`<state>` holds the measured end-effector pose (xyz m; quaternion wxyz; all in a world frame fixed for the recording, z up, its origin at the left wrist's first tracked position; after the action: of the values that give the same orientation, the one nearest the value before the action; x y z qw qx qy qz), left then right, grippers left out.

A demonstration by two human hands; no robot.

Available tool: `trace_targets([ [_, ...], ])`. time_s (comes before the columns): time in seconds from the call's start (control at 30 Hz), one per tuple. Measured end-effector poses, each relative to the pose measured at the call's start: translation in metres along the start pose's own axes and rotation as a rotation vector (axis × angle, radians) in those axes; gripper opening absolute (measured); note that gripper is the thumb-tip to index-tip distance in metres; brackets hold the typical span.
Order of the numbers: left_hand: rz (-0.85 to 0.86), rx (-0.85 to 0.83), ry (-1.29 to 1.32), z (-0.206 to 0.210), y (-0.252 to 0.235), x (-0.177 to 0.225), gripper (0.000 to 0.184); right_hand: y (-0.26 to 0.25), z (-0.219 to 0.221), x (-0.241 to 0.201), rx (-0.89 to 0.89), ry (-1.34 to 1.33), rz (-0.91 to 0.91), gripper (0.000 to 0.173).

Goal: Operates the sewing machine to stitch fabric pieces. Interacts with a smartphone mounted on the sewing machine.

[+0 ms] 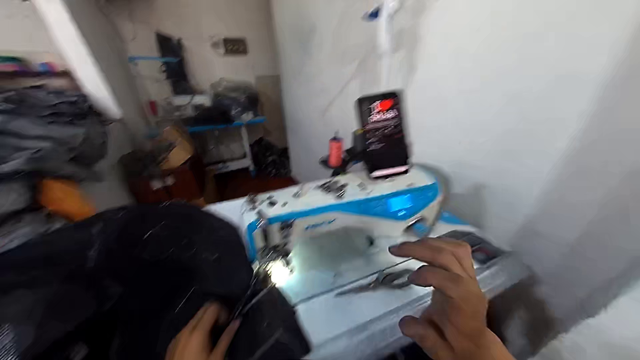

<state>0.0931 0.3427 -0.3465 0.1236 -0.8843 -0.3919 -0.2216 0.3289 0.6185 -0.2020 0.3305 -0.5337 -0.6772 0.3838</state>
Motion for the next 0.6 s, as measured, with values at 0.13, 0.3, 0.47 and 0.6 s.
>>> trace_targets([
  [0.13, 0.130, 0.001, -0.160, -0.029, -0.006, -0.002, 0.034, 0.059, 0.141, -0.087, -0.565, -0.372, -0.036, 0.042],
  [0.3, 0.337, 0.194, -0.515, -0.062, 0.004, 0.048, 0.021, 0.085, 0.248, -0.143, -0.873, -0.321, 0.123, 0.076],
  [0.47, 0.321, 0.018, -0.197, 0.026, 0.000, 0.007, 0.021, 0.091, 0.226, -0.155, -0.720, -0.432, 0.102, 0.060],
  [0.6, 0.243, 0.136, 0.308, 0.023, 0.003, -0.038, 0.026, 0.110, 0.180, -0.103, -0.524, -0.265, 0.437, 0.052],
])
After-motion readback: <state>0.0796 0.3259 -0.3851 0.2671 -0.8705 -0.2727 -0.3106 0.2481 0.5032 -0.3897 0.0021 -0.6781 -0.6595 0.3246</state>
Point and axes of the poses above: each hand's wrist, its own y-axis away from the middle knuckle, its own z-axis out of the palm, x = y × z, the point moved 8 cm from there along -y, towards the middle knuckle, and after that the axes turned 11 degrees about -x, right-handed, at the moved point
